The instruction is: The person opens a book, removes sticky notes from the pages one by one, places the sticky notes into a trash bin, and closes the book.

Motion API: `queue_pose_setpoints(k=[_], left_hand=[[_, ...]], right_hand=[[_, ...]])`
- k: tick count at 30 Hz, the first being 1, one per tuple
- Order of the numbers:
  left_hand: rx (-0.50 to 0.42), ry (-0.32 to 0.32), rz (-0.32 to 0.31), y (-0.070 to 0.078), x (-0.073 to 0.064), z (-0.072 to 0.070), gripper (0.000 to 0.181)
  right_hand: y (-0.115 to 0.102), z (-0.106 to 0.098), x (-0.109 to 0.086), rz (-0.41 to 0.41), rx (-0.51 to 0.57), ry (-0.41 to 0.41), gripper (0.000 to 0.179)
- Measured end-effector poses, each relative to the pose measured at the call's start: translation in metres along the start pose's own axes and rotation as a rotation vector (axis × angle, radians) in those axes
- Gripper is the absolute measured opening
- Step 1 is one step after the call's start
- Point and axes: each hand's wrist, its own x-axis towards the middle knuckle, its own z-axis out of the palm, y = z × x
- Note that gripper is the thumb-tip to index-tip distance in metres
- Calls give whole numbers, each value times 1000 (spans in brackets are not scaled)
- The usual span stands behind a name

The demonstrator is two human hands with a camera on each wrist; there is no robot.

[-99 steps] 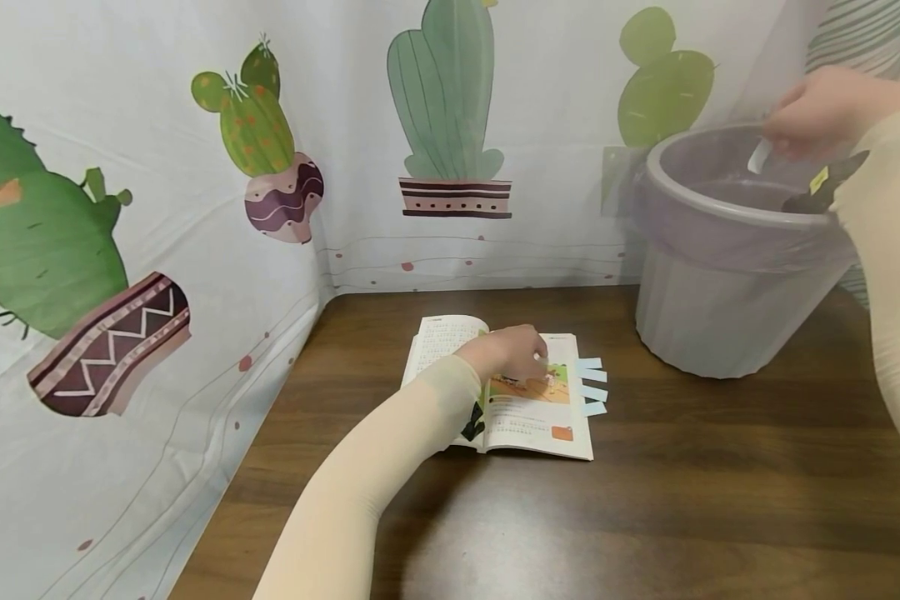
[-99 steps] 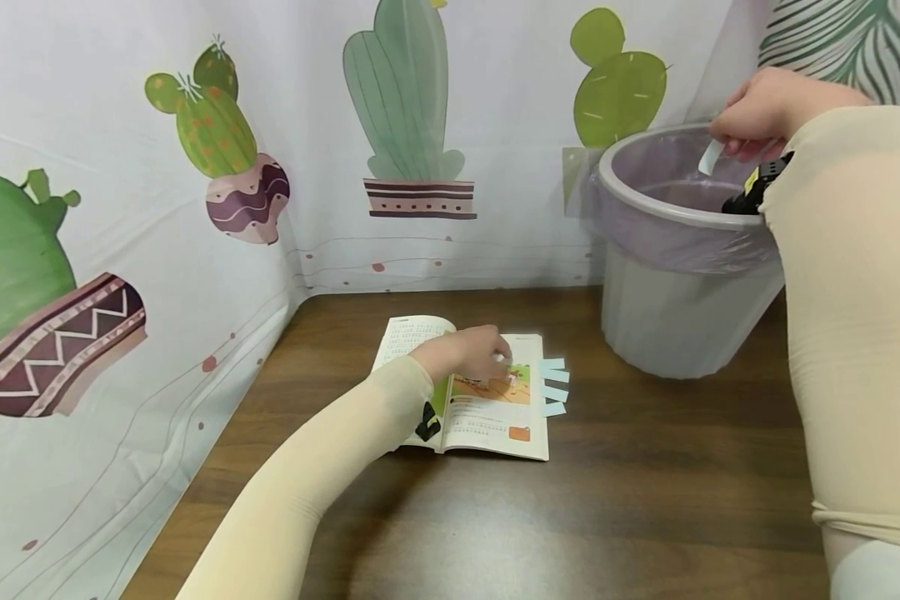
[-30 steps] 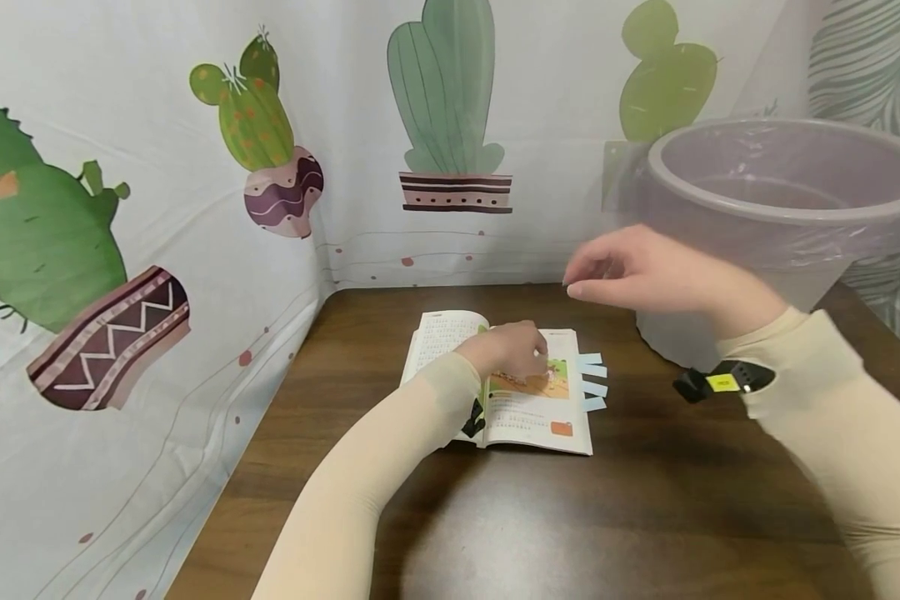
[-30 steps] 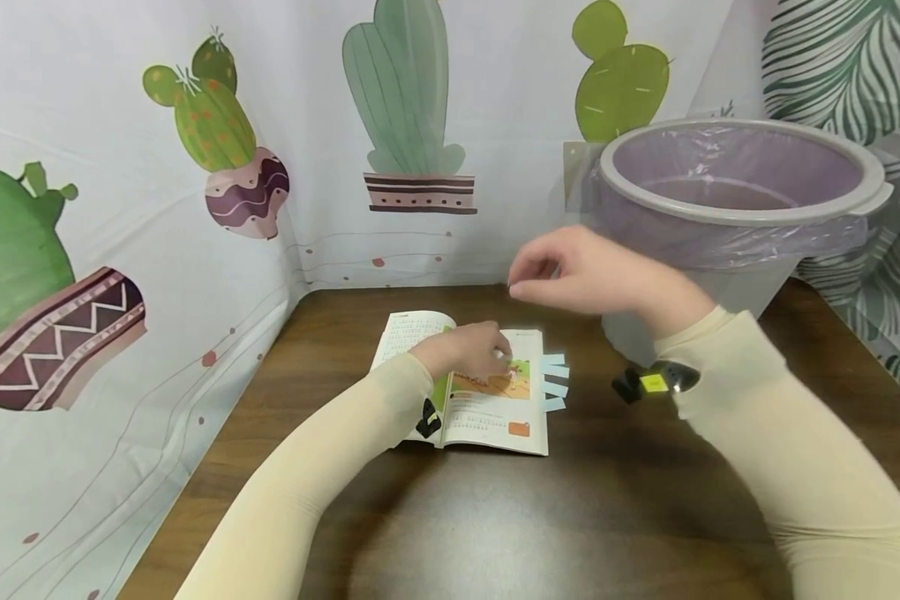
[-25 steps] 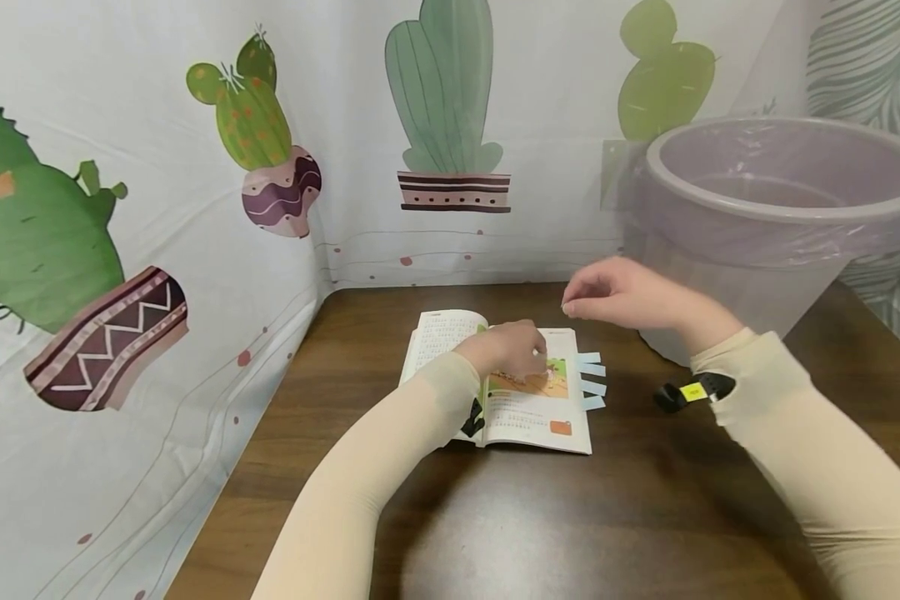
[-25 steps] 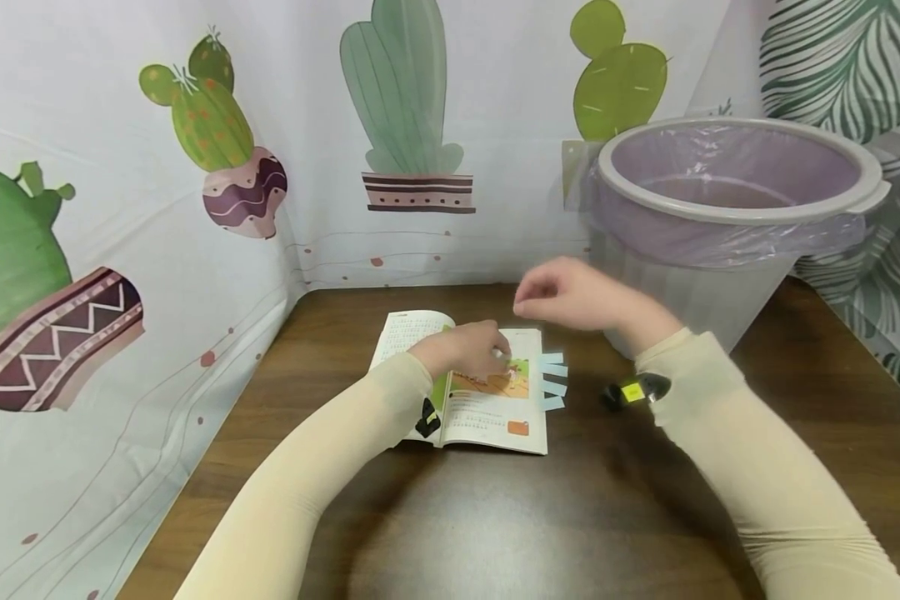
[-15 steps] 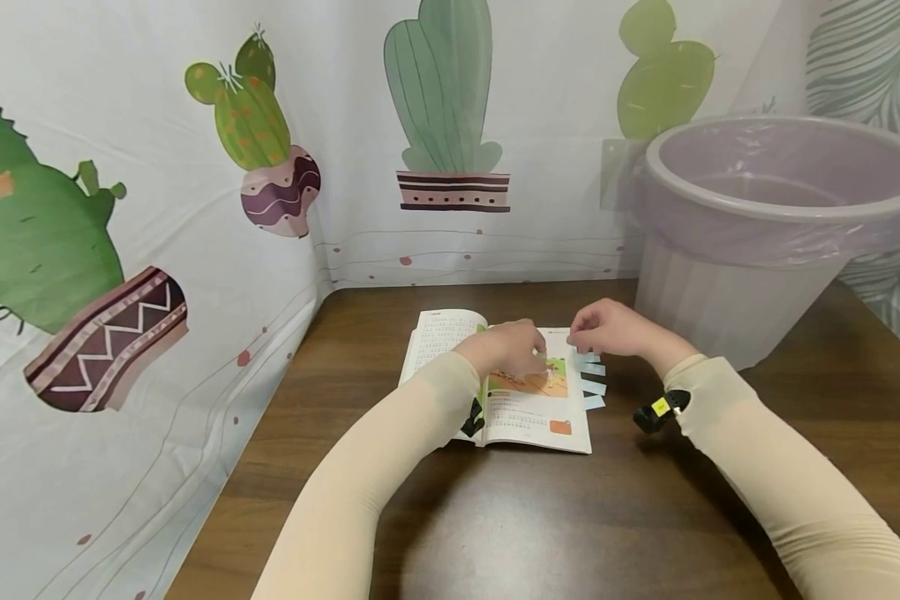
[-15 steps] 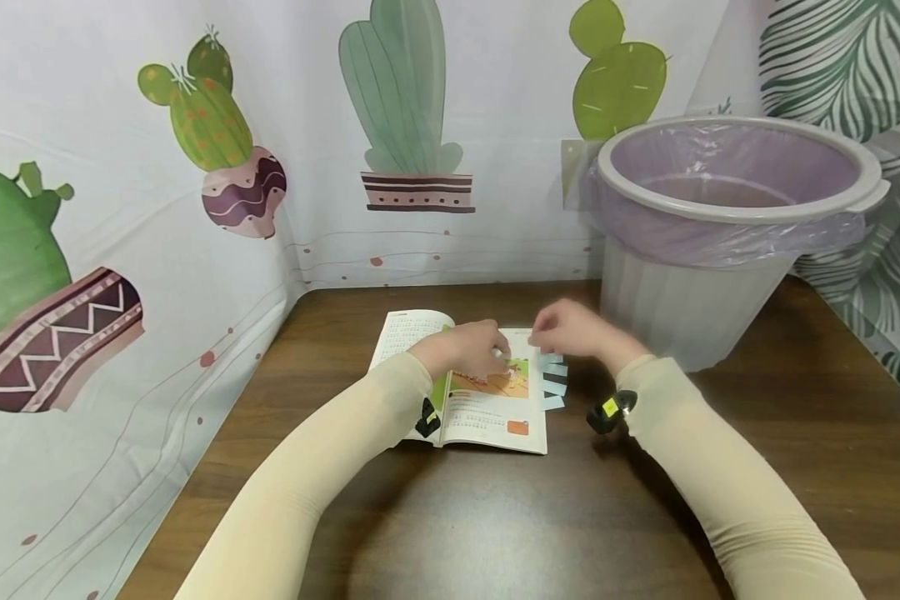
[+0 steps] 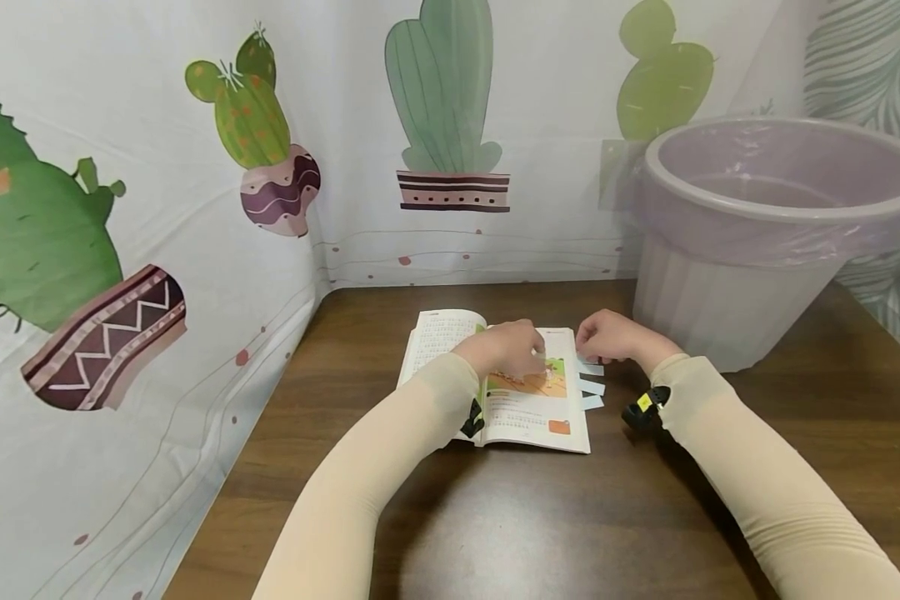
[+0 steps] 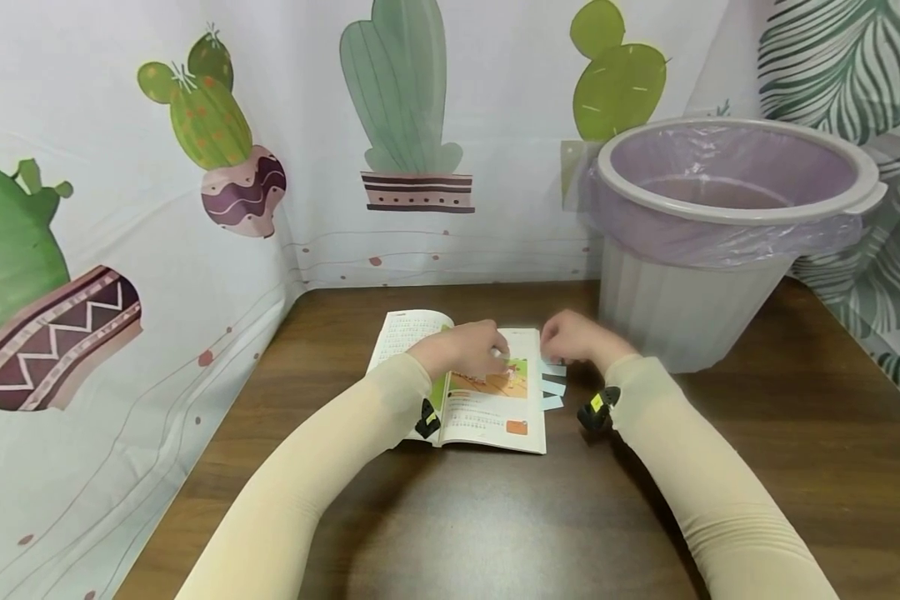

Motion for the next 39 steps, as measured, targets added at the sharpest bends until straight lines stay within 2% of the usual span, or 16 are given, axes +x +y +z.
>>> queue_pose_setpoints(k=[10, 21, 32, 39], left_hand=[[-28, -5, -19, -3, -4, 1, 22], [-5, 2, -17, -1, -6, 1, 31], [49, -2, 9, 1, -5, 1, 40], [59, -16, 13, 4, -4, 1, 43]], right_hand=[[-3, 3, 4, 11, 10, -5, 14], [-5, 7, 3, -16, -13, 28, 22], [-3, 14, 5, 21, -63, 97, 35], [-3, 15, 6, 39, -101, 109, 40]])
